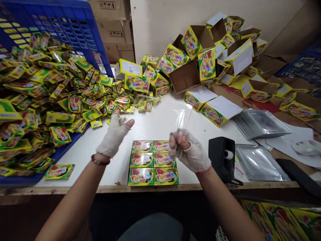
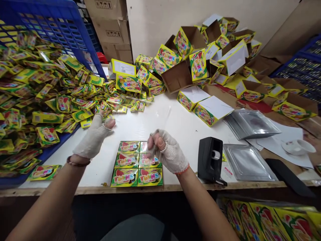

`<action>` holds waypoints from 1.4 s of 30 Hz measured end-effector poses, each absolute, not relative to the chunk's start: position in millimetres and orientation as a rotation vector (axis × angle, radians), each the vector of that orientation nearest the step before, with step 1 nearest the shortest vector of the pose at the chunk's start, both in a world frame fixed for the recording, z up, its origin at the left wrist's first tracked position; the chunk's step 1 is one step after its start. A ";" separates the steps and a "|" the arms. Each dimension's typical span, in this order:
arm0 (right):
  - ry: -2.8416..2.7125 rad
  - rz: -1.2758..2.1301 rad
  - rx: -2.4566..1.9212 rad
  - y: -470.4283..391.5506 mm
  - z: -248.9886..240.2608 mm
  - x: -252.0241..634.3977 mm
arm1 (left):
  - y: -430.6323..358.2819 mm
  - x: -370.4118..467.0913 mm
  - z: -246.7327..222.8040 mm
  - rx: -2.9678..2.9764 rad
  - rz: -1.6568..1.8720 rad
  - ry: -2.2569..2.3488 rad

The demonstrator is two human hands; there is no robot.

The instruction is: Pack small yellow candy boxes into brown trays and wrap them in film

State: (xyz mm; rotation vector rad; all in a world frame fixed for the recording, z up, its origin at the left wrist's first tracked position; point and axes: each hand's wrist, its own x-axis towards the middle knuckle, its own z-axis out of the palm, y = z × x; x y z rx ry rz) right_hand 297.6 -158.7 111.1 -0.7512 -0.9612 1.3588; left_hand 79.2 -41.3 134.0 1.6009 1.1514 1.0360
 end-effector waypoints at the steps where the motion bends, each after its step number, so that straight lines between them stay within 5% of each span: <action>1: -0.890 1.431 -0.780 -160.1 104.3 299.7 | -36.1 73.3 131.2 1.379 0.955 1.122; 5: -0.727 1.537 -0.869 -163.9 72.5 305.7 | -42.4 60.4 110.5 0.919 0.889 1.040; 17: -0.812 1.379 -1.039 -168.7 79.0 310.2 | -66.9 59.9 107.6 1.080 1.137 1.031; 21: -0.716 1.387 -1.146 -157.8 72.9 313.8 | -63.7 50.0 104.1 1.355 1.046 1.201; 27: -0.734 1.441 -1.502 -163.2 52.4 328.7 | -85.1 49.9 90.2 2.377 0.445 1.559; 35: -0.727 1.508 -1.479 -184.4 42.8 326.3 | -67.5 145.1 86.1 2.980 0.169 0.574; 42: -0.747 1.543 -1.513 -212.3 40.8 318.0 | -63.7 166.7 66.6 2.946 -0.004 0.508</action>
